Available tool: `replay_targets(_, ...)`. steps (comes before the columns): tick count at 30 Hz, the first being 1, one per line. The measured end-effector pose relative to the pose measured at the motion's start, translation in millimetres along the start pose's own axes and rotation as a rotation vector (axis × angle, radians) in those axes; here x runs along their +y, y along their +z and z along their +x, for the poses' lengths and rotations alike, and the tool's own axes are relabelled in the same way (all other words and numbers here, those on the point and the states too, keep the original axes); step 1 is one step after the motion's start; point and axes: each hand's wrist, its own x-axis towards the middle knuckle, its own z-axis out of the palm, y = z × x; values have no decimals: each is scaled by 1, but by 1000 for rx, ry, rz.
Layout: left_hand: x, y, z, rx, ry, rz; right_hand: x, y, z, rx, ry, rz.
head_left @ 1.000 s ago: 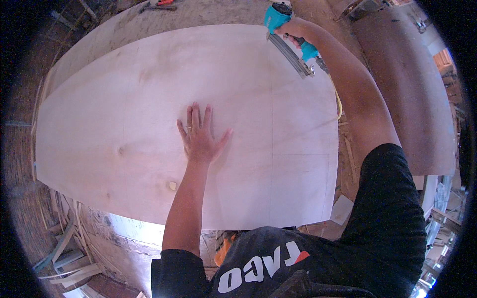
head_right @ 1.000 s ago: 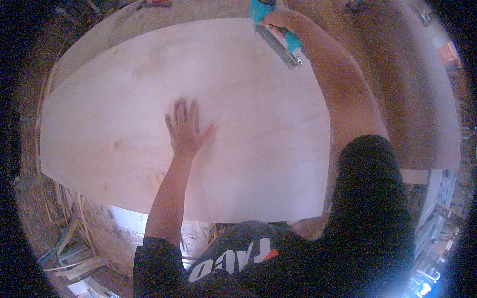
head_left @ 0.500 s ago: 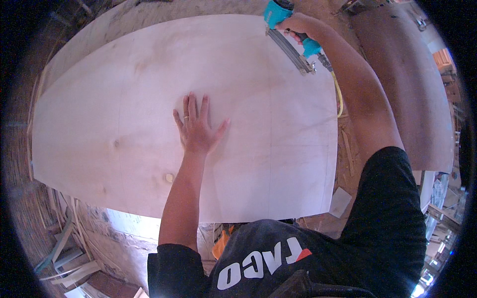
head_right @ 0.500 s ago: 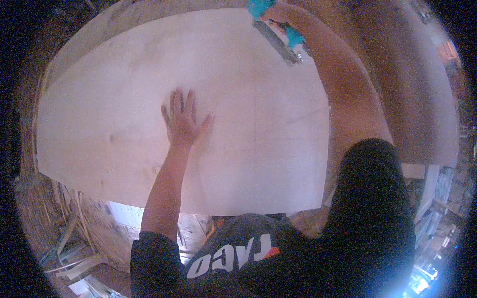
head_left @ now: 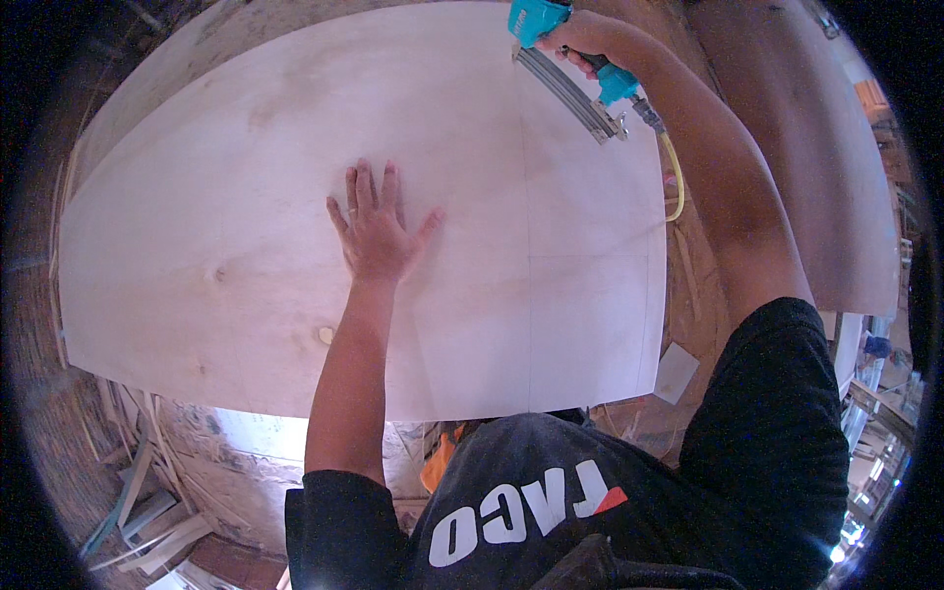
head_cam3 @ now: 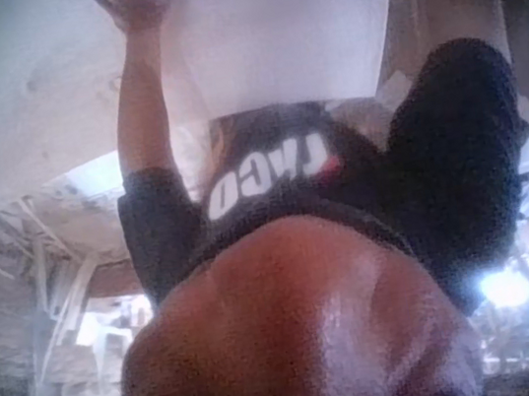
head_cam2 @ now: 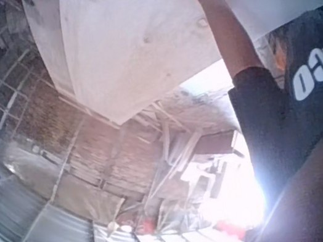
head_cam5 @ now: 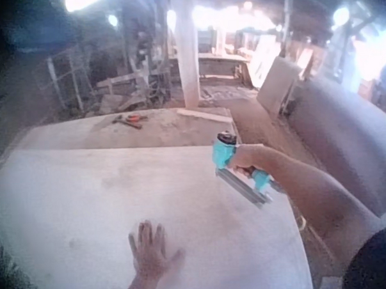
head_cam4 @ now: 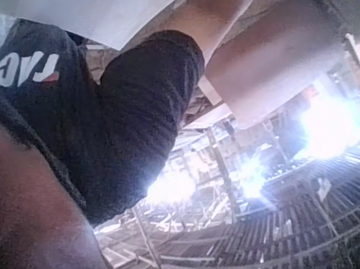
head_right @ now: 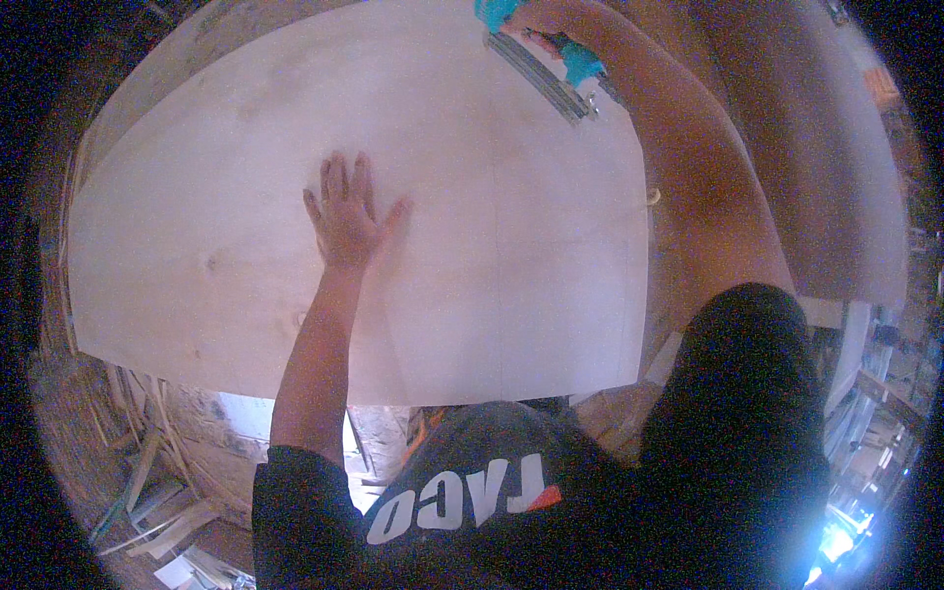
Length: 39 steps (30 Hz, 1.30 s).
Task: The person uses a pneumatic nail gun to attach a thin wooden strip to the edge of a large plywood panel, then flips the panel and continues nailing along the perimeter. The person also uses a tape measure briefly before resuming nailing.
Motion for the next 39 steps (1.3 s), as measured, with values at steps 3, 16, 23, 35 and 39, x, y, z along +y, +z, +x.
replay_targets(3,-4,0,1,33,21,-28,-2,2,-3,-6,-3,-7)
replay_targets(16,-15,3,38,53,25,39,-13,7,-2,-64,-25,-121)
replay_targets(23,-26,-10,45,59,27,16,-41,-5,-6,-101,74,-97)
replay_targets(35,-32,-1,79,60,1,-4,-29,7,-11,-69,21,-47)
replay_targets(39,-26,1,87,5,18,32,-26,4,-9,-105,-56,-26)
